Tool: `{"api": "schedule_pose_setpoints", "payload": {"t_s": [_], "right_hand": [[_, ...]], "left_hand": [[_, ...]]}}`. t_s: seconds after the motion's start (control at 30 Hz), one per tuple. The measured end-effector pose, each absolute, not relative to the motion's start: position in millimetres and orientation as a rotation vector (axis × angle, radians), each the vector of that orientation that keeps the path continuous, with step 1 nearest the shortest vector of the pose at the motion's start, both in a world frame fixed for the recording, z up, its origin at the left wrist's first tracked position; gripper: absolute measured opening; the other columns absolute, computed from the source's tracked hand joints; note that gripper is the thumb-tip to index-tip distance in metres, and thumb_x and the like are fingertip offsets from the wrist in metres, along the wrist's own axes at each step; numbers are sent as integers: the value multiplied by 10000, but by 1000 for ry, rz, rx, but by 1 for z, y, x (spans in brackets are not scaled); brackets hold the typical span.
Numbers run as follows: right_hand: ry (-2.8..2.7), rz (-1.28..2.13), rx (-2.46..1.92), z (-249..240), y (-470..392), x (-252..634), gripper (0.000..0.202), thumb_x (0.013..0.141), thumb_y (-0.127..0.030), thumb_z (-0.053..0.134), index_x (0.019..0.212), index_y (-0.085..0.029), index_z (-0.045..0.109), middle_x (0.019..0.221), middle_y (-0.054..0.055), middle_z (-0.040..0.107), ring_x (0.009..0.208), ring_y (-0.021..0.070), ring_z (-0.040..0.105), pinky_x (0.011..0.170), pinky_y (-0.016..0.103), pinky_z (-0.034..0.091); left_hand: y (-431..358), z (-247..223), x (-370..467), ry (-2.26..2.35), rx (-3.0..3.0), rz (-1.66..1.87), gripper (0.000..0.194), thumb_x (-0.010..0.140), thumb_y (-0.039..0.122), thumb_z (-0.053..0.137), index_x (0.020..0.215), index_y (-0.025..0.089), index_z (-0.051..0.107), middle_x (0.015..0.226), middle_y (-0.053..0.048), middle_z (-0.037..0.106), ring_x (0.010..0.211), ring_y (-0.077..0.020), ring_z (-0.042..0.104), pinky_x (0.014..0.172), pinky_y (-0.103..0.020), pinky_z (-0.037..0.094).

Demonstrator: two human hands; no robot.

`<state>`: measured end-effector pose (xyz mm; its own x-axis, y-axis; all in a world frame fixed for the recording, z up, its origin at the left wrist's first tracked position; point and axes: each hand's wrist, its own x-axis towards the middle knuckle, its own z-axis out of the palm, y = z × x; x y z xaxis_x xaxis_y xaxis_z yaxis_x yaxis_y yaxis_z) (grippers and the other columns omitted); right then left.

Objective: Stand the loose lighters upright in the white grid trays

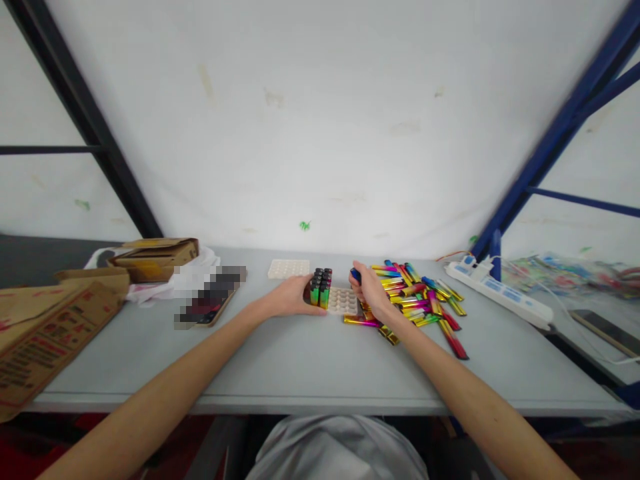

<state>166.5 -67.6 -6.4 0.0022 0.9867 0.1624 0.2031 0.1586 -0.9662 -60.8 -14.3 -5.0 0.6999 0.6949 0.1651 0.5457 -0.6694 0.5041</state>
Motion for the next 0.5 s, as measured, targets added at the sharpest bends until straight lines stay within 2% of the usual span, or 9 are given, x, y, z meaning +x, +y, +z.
{"api": "schedule_pose_setpoints", "payload": {"t_s": [0.13,0.2,0.3,0.37,0.43,0.5], "right_hand": [[-1319,938,-1247,-1,-74,161,480,940,-541,392,576,-242,300,505,-43,275,432,100,219,408,261,165],[-1336,926,-1250,1,-76,160,461,942,-491,392,568,-237,306,508,-44,281,437,98,227,415,262,164],[-1321,940,-1248,1,-76,159,488,951,-547,399,582,-232,346,513,-53,281,447,98,229,428,262,169],[-1324,964,-1225,-1,-75,160,532,951,-644,381,635,-220,441,522,-63,278,453,103,237,437,258,179],[-1365,948,-1185,-3,-73,162,573,943,-709,360,771,-202,566,555,-64,315,475,114,291,452,251,228],[-1437,853,-1167,-5,-70,165,562,951,-699,372,941,-198,627,620,-48,408,537,130,393,494,250,317]], "left_hand": [[-14,-6,-61,965,2476,491,746,625,663,808,1168,179,644,1087,-97,746,948,-320,683,800,-365,508],[-14,-6,-61,964,2475,498,746,627,664,807,1169,177,647,1092,-100,746,948,-321,687,804,-364,509],[-14,-5,-61,965,2462,512,751,608,666,818,1157,179,657,1068,-101,751,950,-329,691,803,-362,508],[-14,-5,-62,957,2441,524,757,589,657,834,1154,183,662,1045,-98,756,952,-329,690,806,-360,507],[-13,-6,-62,946,2432,524,760,584,650,841,1160,188,661,1045,-94,757,955,-324,688,813,-358,508],[-12,-7,-62,941,2435,523,761,592,653,837,1166,186,658,1059,-98,755,956,-322,687,818,-359,507]]}}
